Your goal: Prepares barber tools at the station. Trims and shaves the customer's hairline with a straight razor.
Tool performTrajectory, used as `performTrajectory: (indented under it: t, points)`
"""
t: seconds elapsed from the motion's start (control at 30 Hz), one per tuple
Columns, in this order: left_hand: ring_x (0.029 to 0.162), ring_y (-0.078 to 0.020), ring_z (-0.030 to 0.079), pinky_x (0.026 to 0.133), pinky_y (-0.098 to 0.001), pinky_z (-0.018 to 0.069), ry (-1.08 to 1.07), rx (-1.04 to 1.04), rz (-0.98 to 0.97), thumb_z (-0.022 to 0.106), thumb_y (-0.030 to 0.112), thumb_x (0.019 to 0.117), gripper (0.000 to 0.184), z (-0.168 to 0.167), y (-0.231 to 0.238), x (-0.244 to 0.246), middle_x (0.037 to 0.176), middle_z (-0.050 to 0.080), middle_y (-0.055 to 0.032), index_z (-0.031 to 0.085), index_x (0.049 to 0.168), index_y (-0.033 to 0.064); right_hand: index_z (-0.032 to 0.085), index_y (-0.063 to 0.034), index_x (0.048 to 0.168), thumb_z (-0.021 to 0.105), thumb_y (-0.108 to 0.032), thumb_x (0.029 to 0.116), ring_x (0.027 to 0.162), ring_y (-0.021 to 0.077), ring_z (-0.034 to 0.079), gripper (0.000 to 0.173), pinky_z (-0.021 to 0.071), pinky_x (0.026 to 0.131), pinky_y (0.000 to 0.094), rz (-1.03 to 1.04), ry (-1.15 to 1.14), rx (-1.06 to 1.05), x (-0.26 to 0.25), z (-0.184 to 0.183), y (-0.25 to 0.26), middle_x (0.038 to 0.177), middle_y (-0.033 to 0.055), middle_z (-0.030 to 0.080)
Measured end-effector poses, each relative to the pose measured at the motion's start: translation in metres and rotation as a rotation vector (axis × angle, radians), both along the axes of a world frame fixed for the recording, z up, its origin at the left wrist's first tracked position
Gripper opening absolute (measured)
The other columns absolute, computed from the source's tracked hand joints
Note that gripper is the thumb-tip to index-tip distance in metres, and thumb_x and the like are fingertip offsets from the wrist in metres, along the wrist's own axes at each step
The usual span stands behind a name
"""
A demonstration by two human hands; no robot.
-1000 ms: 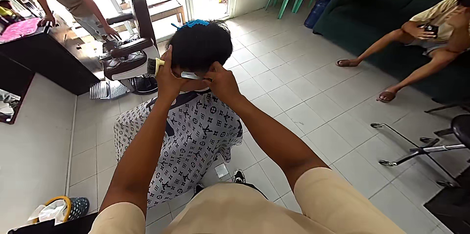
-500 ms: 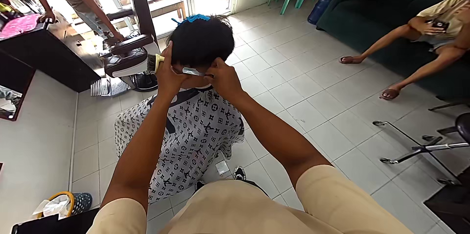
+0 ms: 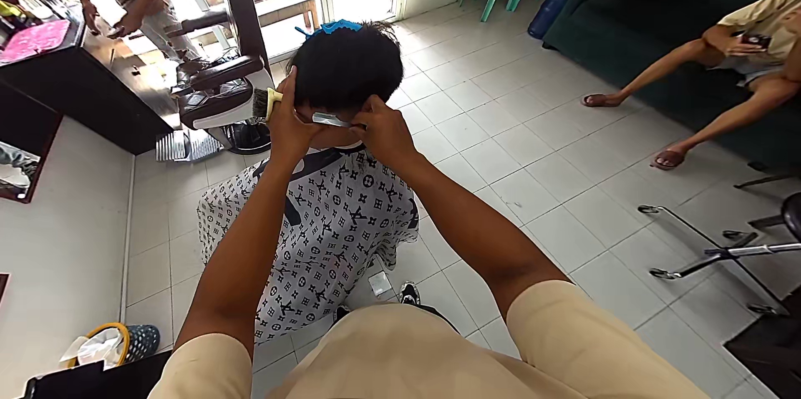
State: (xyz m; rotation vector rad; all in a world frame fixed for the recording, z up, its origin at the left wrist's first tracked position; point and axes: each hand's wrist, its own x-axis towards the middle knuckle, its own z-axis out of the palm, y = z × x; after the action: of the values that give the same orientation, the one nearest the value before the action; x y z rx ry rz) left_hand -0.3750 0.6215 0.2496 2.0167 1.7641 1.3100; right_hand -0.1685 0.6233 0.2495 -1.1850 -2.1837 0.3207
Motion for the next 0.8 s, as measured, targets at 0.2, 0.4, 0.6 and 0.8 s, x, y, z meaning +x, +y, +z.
performTrajectory:
  t: [0.2, 0.4, 0.6, 0.8]
  points:
    - [0.142, -0.0356, 0.045, 0.114, -0.0558, 0.0372, -0.009, -0.012, -0.001, 0.094, 0.016, 0.0665, 0.113, 0.0, 0.001, -0.001, 0.159, 0.041, -0.0176, 0.031, 0.161, 0.0096, 0.077, 0.0009, 0.099, 0.07, -0.01, 0.0938, 0.087, 0.038, 0.069, 0.014, 0.0574, 0.075, 0.0514, 0.002, 0.019, 0.037, 0.001, -0.005, 0.003, 0.109, 0.0248, 0.065]
    - [0.141, -0.0356, 0.045, 0.114, -0.0548, 0.0365, -0.01, -0.019, -0.002, 0.092, 0.021, 0.0691, 0.111, -0.001, 0.002, -0.002, 0.159, 0.041, -0.0178, 0.031, 0.161, 0.0093, 0.077, 0.0, 0.098, 0.071, -0.01, 0.0932, 0.086, 0.0363, 0.069, 0.013, 0.0574, 0.075, 0.0501, -0.021, 0.033, 0.05, 0.002, -0.004, 0.005, 0.109, 0.024, 0.066]
    - [0.143, -0.0364, 0.043, 0.113, -0.0604, 0.0359, 0.07, -0.018, -0.042, 0.093, 0.028, 0.0684, 0.115, 0.006, 0.0, -0.007, 0.161, 0.038, -0.0178, 0.028, 0.161, 0.0084, 0.077, -0.0016, 0.105, 0.073, -0.008, 0.0917, 0.091, 0.035, 0.07, 0.015, 0.0587, 0.079, 0.0496, 0.04, 0.189, 0.081, -0.001, -0.026, -0.012, 0.108, 0.0216, 0.069]
    - [0.145, -0.0359, 0.042, 0.117, -0.0538, 0.0354, 0.168, -0.082, -0.123, 0.095, 0.038, 0.0674, 0.121, 0.027, 0.004, -0.013, 0.162, 0.036, -0.0195, 0.026, 0.162, 0.007, 0.075, 0.0033, 0.105, 0.078, -0.01, 0.0894, 0.083, 0.0206, 0.067, 0.021, 0.0585, 0.076, 0.0324, -0.056, 0.637, -0.145, -0.025, -0.074, -0.028, 0.105, 0.0196, 0.069]
